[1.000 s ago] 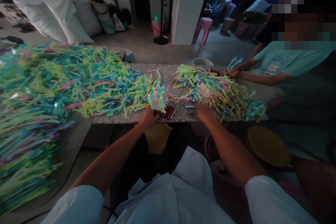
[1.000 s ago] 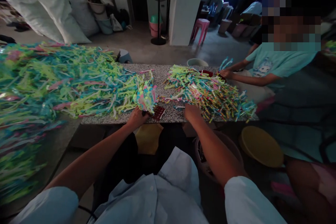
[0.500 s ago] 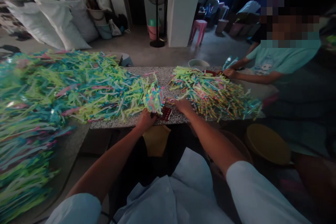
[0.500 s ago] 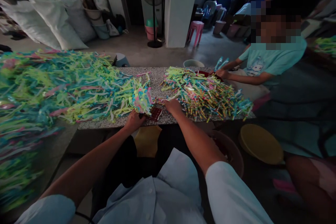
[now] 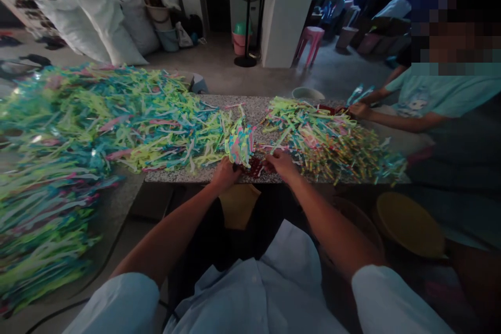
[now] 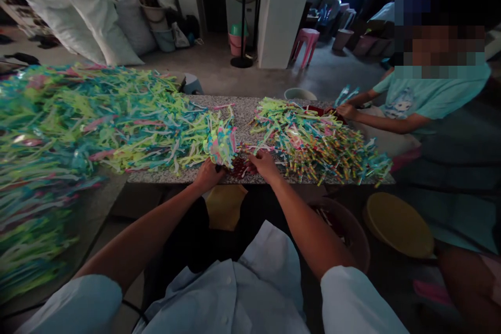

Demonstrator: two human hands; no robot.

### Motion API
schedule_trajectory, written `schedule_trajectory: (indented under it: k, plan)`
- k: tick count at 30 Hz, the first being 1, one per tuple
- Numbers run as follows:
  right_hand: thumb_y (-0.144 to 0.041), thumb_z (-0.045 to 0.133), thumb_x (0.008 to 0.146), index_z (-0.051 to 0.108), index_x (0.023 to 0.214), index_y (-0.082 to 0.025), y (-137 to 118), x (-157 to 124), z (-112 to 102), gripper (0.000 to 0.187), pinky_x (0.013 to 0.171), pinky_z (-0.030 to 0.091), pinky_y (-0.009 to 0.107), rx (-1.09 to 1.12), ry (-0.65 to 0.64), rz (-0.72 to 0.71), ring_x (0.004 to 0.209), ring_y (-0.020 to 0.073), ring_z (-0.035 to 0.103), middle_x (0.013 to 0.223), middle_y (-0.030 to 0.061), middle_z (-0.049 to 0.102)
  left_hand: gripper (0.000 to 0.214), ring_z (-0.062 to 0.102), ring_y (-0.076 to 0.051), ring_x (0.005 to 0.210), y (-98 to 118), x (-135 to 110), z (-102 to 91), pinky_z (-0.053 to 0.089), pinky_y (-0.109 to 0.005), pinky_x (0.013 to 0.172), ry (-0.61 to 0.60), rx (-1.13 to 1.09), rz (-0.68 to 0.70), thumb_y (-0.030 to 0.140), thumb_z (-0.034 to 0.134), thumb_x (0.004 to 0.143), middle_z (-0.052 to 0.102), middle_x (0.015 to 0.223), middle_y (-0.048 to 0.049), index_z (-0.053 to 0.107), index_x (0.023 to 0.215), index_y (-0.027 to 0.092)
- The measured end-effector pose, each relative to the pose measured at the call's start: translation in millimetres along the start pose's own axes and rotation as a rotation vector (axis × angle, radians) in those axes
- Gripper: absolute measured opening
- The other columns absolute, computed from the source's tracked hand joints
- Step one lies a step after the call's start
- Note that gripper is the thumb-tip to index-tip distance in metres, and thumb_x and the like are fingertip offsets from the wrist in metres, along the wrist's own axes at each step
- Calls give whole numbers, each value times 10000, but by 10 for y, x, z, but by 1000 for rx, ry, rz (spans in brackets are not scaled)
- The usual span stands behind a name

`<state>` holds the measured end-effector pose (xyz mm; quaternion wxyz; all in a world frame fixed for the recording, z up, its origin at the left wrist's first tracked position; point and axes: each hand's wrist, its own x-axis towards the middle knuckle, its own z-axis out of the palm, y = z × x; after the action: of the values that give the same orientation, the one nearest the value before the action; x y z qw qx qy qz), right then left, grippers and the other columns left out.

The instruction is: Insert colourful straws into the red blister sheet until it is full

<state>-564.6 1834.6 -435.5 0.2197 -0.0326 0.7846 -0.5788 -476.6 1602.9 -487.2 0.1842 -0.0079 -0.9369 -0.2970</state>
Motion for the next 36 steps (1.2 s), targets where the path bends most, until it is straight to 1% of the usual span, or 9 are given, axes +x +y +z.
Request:
schedule_trajectory:
  k: [3,7,11,13,17,22,27,32,36]
  plan:
    - [-352,587,984,630,933,-188,19,-135,154,177,586,524,247,-84,-67,-130,663,165,702,896,60,769,278,646,-306,1161,-28,12,-23,535,-434,1041,-30,-14,-32,203,710,840,706,1138,-135,711,1114,150]
    - [-385,608,984,676,859,-178,-8,-204,301,251,685,485,250,-426,-39,-263,730,176,689,806,47,743,356,651,-308,1180,-41,19,-63,534,-439,1062,-53,-37,-56,180,734,812,710,1190,-134,713,1167,161]
    - [-346,604,999,734,993,-171,-38,-218,355,219,745,440,245,-655,-2,-373,833,182,683,911,54,761,369,645,-301,1201,-25,23,-83,523,-439,1084,-58,-48,-32,144,730,803,709,1216,-134,712,1171,159]
    - [-341,589,1018,739,1052,-170,-54,-216,360,230,745,423,245,-729,-16,-420,840,184,682,933,60,764,356,647,-297,1193,-25,30,-81,527,-437,1073,-60,-40,-24,136,725,804,712,1200,-130,712,1159,161]
    - [-332,585,1035,744,1070,-150,-118,-189,357,244,752,402,266,-859,-64,-495,896,217,695,989,104,769,320,665,-296,1148,-59,34,-66,541,-432,1038,-67,-17,-27,154,708,811,715,1156,-140,710,1131,149]
    - [-334,588,1052,754,1066,-120,-250,-138,326,271,755,390,276,-963,-168,-543,956,233,694,1040,141,768,321,680,-308,1111,-194,10,-30,555,-427,989,-63,3,-37,246,693,831,722,1137,-149,715,1140,160]
    - [-335,627,1041,764,1010,-119,-336,-67,271,258,719,365,267,-992,-232,-572,903,205,670,990,119,764,286,695,-324,1050,-312,27,8,571,-434,925,-75,21,-49,346,656,839,728,1052,-137,724,1063,181]
    - [-364,647,1033,764,967,-121,-362,-20,228,278,696,353,262,-1005,-265,-584,862,192,654,961,101,759,315,700,-327,1036,-250,40,-35,580,-435,902,-71,14,-44,373,645,827,727,1060,-138,722,1065,182]
    - [-385,630,1044,751,1010,-104,-325,-36,224,307,724,367,262,-1016,-207,-609,918,205,660,1015,125,756,288,690,-332,1086,-182,36,-57,570,-445,948,-49,29,-55,334,652,824,733,1088,-141,723,1063,188]
